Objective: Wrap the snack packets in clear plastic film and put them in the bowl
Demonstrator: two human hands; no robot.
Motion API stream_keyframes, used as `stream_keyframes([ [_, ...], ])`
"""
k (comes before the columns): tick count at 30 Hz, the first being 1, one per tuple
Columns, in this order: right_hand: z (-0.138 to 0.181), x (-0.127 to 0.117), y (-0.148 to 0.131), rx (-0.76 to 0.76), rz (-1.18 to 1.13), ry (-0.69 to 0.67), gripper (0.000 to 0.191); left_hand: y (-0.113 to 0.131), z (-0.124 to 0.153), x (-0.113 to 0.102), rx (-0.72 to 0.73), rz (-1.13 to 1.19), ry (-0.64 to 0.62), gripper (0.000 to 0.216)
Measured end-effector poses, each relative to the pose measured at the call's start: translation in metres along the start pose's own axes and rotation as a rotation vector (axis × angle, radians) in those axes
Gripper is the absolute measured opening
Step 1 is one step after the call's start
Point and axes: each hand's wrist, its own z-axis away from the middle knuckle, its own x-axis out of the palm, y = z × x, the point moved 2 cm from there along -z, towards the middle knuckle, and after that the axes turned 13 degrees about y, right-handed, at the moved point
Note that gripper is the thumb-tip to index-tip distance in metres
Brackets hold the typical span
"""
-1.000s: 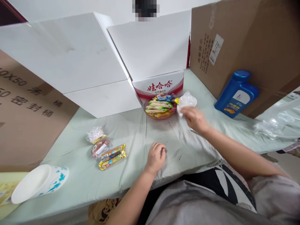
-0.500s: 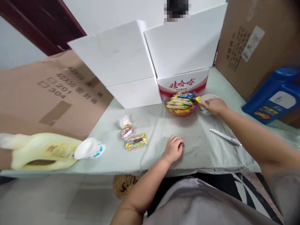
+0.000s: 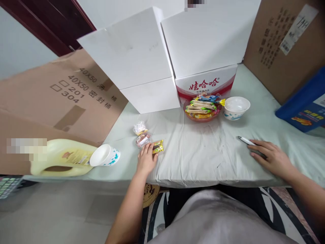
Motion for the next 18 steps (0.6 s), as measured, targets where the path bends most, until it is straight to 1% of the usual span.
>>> stream_keyframes([
  [1,0.003,0.001,-0.002,0.01,0.025,0.019,0.027,0.003,-0.001,0.002,0.004,-0.01,0.015,0.045],
  [3,0.003,0.003,-0.007,0.016,0.052,0.048,0.028,0.02,-0.003,0.003,0.033,0.023,0.071,0.039],
  [5,-0.001,0.004,-0.012,0.017,0.06,0.067,0.029,0.047,-0.007,0.003,0.078,0.142,0.101,0.033],
  [7,-0.004,0.004,-0.014,0.02,0.067,0.072,0.029,0.079,-0.009,0.004,0.085,0.327,0.06,0.031],
  [8,-0.005,0.003,-0.015,0.022,0.069,0.07,0.028,0.095,-0.011,0.005,0.068,0.429,0.002,0.031],
  [9,-0.005,0.002,-0.015,0.022,0.07,0.067,0.028,0.111,-0.012,0.007,0.044,0.532,-0.082,0.032],
  [10,-0.005,0.002,-0.016,0.022,0.07,0.066,0.027,0.127,-0.014,0.01,0.029,0.63,-0.186,0.033],
  [12,-0.004,0.0,-0.018,0.021,0.068,0.067,0.026,0.158,-0.019,0.017,0.062,0.784,-0.402,0.033],
  [13,-0.004,0.0,-0.019,0.021,0.067,0.069,0.026,0.171,-0.023,0.022,0.102,0.827,-0.471,0.031],
  [14,-0.004,0.0,-0.019,0.023,0.066,0.072,0.026,0.181,-0.027,0.026,0.145,0.839,-0.485,0.028],
  [15,-0.004,0.0,-0.019,0.026,0.064,0.075,0.025,0.189,-0.032,0.029,0.18,0.824,-0.443,0.025],
  [16,-0.003,0.0,-0.018,0.029,0.062,0.077,0.025,0.194,-0.037,0.032,0.207,0.794,-0.36,0.023],
  [18,-0.003,0.0,-0.016,0.034,0.057,0.078,0.026,0.195,-0.041,0.033,0.228,0.727,-0.139,0.02],
])
